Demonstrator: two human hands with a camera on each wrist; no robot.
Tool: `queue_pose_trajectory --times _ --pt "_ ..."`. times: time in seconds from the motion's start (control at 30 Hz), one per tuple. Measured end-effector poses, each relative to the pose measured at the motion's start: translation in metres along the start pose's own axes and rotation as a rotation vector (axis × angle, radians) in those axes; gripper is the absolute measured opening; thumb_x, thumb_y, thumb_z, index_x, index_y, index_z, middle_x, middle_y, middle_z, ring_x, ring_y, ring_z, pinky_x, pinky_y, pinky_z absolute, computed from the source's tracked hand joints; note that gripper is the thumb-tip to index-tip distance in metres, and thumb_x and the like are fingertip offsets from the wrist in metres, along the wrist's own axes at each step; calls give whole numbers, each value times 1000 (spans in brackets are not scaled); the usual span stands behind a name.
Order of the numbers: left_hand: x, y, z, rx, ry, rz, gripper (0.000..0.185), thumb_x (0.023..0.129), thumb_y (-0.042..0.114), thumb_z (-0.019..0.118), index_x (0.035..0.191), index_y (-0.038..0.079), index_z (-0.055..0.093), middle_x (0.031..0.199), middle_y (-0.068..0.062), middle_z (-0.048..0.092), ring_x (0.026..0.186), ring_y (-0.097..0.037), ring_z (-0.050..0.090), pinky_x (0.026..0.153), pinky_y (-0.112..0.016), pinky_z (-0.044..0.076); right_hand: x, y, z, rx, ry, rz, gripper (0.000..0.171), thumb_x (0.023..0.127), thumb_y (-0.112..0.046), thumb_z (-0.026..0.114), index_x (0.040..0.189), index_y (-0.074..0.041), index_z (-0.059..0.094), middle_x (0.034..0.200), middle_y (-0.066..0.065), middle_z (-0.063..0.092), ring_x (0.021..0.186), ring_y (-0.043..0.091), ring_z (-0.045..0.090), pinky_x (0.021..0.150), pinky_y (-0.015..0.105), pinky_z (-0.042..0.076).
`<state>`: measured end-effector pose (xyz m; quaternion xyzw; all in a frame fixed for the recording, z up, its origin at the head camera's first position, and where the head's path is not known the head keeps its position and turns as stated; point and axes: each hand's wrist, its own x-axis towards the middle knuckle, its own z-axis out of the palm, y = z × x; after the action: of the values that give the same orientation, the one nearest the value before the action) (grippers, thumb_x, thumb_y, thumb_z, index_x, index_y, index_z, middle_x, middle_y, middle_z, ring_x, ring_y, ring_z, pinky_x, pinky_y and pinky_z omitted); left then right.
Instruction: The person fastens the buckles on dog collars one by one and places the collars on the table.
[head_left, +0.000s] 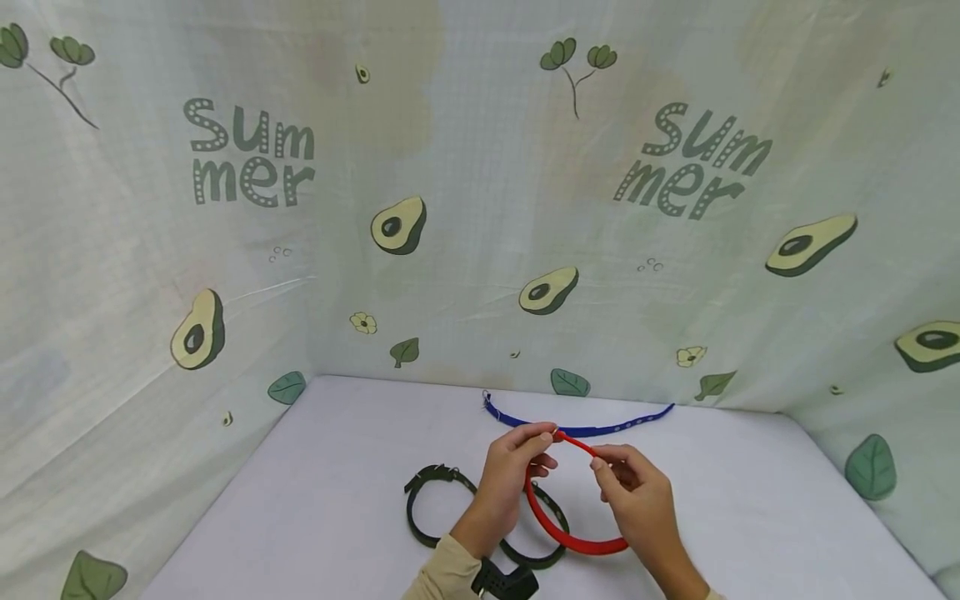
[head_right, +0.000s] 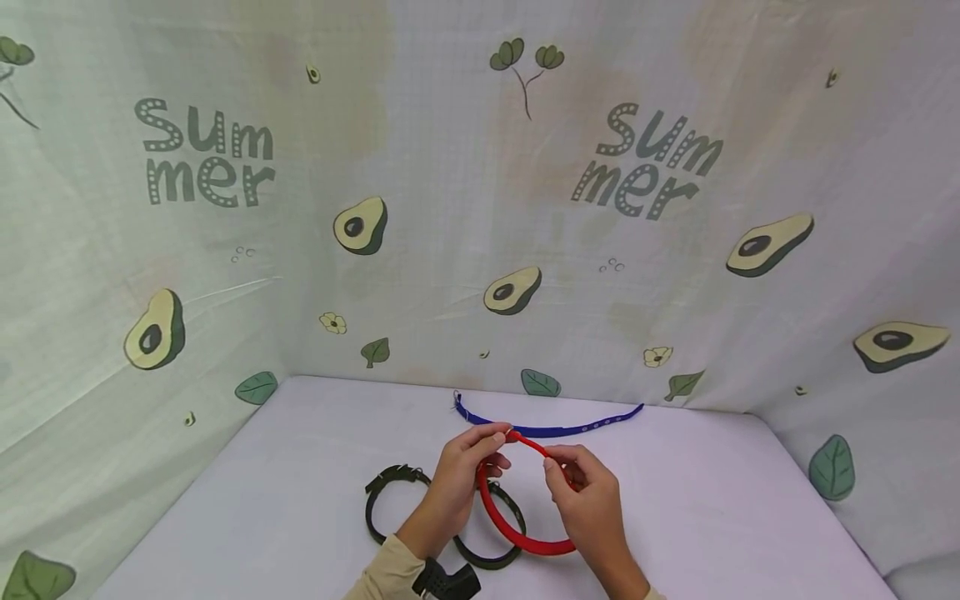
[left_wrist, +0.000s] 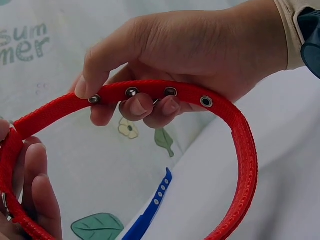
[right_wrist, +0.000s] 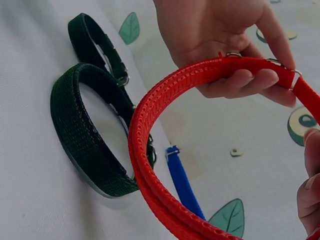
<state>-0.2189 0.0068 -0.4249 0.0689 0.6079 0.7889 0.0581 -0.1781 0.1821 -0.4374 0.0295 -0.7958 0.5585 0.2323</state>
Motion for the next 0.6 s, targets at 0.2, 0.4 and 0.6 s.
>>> queue_pose_trajectory --times 0.2,0.4,0.6 --pt "-1 1 0 11 -9 3 34 96 29 68 121 7 71 107 -9 68 81 -19 67 77 -30 53 -1 -2 1 -5 2 -23 11 95 -12 71 106 -13 72 81 2 64 60 17 58 51 27 50" --pt "1 -1 -1 6 -17 -19 29 95 30 69 117 11 73 105 -8 69 82 -20 68 78 -32 54 -2 1 2 -42 8 -115 13 93 -7 72 103 -14 72 80 -1 65 59 15 57 52 26 51" --pt "2 -3 0 7 -26 -20 28 94 30 71 116 13 73 105 -7 69 83 -21 68 80 -35 55 2 6 0 -151 56 -316 25 84 4 76 100 -15 73 86 -7 65 66 10 54 57 21 51"
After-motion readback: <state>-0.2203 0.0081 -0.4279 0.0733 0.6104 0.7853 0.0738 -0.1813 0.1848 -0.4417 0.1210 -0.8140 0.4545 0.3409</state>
